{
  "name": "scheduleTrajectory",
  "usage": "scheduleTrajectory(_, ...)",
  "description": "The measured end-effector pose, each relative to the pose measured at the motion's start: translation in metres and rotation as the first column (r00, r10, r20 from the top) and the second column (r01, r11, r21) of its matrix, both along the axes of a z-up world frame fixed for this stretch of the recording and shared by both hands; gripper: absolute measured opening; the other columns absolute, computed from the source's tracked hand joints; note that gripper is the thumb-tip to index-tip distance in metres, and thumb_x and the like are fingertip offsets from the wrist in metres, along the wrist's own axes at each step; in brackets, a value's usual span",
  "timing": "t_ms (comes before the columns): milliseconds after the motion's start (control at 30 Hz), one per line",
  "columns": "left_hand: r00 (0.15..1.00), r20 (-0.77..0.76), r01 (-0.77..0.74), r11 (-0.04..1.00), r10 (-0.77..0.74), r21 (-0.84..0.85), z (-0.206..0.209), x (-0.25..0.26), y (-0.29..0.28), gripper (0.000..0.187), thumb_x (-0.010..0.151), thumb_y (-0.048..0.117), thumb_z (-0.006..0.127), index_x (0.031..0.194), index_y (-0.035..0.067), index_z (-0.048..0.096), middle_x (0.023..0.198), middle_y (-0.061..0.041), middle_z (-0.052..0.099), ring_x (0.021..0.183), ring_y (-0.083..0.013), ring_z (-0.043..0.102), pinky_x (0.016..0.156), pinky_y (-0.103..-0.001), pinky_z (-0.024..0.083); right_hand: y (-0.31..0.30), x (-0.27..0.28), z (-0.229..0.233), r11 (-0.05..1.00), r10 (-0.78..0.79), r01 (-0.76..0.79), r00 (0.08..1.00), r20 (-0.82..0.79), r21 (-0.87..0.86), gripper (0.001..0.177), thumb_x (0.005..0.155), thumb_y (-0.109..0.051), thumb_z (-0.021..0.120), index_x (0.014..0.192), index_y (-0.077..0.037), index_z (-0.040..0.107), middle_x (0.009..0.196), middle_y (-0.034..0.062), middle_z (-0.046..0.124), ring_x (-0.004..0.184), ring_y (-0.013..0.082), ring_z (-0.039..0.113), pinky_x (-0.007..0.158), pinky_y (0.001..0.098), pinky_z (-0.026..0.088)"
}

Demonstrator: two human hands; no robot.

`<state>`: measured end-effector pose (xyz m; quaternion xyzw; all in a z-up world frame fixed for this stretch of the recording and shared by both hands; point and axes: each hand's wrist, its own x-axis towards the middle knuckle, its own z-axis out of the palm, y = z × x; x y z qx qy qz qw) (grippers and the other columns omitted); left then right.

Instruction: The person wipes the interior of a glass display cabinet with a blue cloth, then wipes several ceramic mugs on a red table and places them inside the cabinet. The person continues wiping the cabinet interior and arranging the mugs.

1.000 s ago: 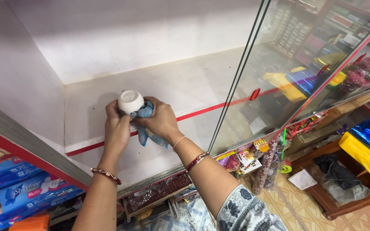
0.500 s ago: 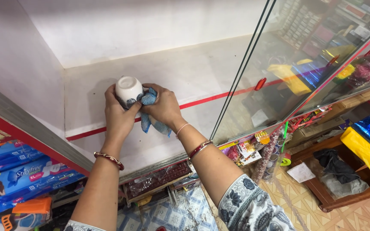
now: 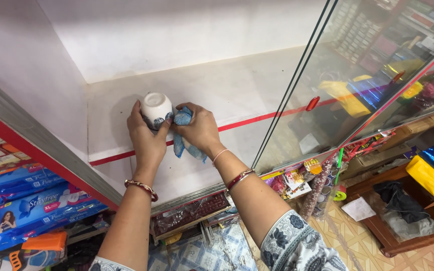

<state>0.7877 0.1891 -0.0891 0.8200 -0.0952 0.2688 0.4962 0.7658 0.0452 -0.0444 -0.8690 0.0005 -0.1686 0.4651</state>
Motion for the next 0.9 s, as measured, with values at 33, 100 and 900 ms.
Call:
scheduleTrajectory(33,1.000,0.015,-0.001,1.000,0.001,0.017,0.001,0.000,0.001,0.080,0.086,0.012,0.083,0.149,-0.006,0.036,0.139,-0.026,0.044,0.129,-0.0408,0.050,0.108,-0.046,0.044,0.000,0.000,0.000,1.000,0.000,0.001,1.000,-0.027,0.020,0.049,0.069,-0.025,0.086,0.113,-0.008,0.073,0.097,0.0136,0.079,0.090,0.0246,0.078,0.082,0.0341,0.061)
scheduleTrajectory(100,0.999,0.034,-0.001,0.999,-0.001,0.051,0.000,-0.002,0.001,0.077,0.087,0.010,0.083,0.148,-0.005,0.039,0.141,-0.026,0.044,0.131,-0.0420,0.049,0.109,-0.047,0.043,-0.001,0.001,-0.003,1.000,0.018,-0.018,1.000,-0.003,0.020,0.054,0.067,-0.022,0.085,0.118,-0.009,0.073,0.101,0.0137,0.079,0.093,0.0243,0.078,0.085,0.0336,0.061)
scheduleTrajectory(900,0.994,0.055,0.093,0.995,-0.095,0.032,0.008,-0.016,0.002,0.070,0.083,0.006,0.087,0.139,-0.003,0.046,0.131,-0.023,0.065,0.124,-0.0356,0.066,0.102,-0.043,0.054,-0.003,-0.003,-0.014,0.997,0.061,-0.057,0.994,0.094,-0.046,0.070,0.061,-0.021,0.087,0.129,-0.016,0.069,0.111,0.0125,0.077,0.103,0.0303,0.074,0.090,0.0381,0.058)
